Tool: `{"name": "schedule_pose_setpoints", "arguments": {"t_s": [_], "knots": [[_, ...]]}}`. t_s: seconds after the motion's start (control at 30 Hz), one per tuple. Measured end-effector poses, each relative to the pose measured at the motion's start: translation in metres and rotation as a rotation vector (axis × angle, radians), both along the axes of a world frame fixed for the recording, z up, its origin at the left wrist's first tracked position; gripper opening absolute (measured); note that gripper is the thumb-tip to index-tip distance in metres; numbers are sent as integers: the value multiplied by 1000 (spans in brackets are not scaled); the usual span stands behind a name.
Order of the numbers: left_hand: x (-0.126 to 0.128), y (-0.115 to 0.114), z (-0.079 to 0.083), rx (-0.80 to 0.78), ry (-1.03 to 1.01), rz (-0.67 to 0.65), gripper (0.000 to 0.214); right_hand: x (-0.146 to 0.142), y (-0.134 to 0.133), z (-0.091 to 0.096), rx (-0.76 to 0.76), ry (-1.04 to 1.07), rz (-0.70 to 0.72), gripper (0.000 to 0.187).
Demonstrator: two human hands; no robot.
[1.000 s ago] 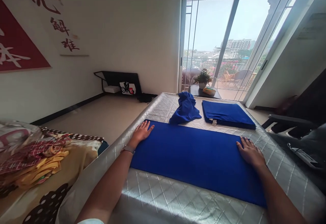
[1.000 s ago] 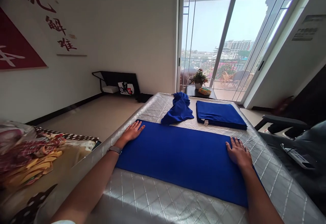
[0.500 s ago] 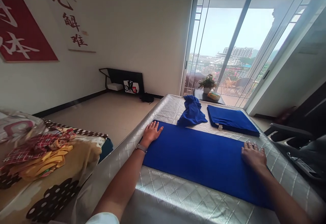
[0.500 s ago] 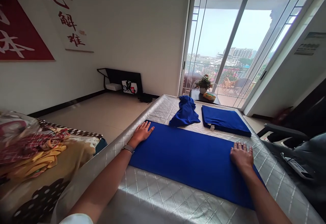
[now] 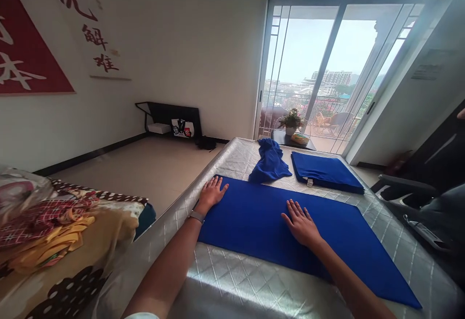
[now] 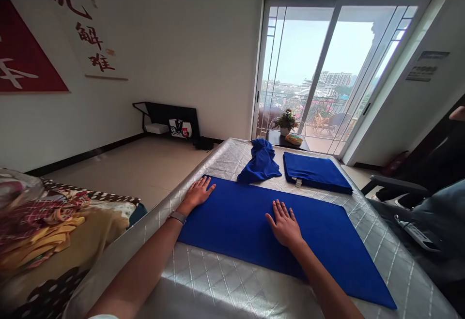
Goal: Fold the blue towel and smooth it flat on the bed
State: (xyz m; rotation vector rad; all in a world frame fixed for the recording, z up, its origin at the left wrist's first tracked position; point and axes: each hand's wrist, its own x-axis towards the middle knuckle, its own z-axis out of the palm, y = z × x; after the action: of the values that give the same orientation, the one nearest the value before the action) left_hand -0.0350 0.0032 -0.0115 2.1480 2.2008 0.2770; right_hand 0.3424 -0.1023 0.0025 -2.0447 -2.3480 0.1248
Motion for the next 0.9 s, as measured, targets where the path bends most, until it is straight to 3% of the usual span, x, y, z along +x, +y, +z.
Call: {"name": "schedule_pose_setpoints", "arguments": {"t_s": [0.1,0.23,0.33,0.5,0.63,0.73,0.9], "knots": [[-1,0,-1,14,10,-10,74,58,-4,-5,-4,-50,-100,75],[-2,3,-7,39,16,-5,72,146,-12,-11,3,-102,-353,75],[-2,4,-9,78,27,3,69,184,-15,-12,4,-46,-527,77],[-2,-4,-1,272,93,-13,65,190,-14,-9,20,24,-558,83],[17,-17,12,373,144,-160,61,184,-15,-5,0,40,-562,81],[61,-33,17,290,142,-345,62,183,-16,-3,-2,54,-569,81],[144,-67,10,77,62,-589,68,182,-17,-4,30,49,-572,79]]}}
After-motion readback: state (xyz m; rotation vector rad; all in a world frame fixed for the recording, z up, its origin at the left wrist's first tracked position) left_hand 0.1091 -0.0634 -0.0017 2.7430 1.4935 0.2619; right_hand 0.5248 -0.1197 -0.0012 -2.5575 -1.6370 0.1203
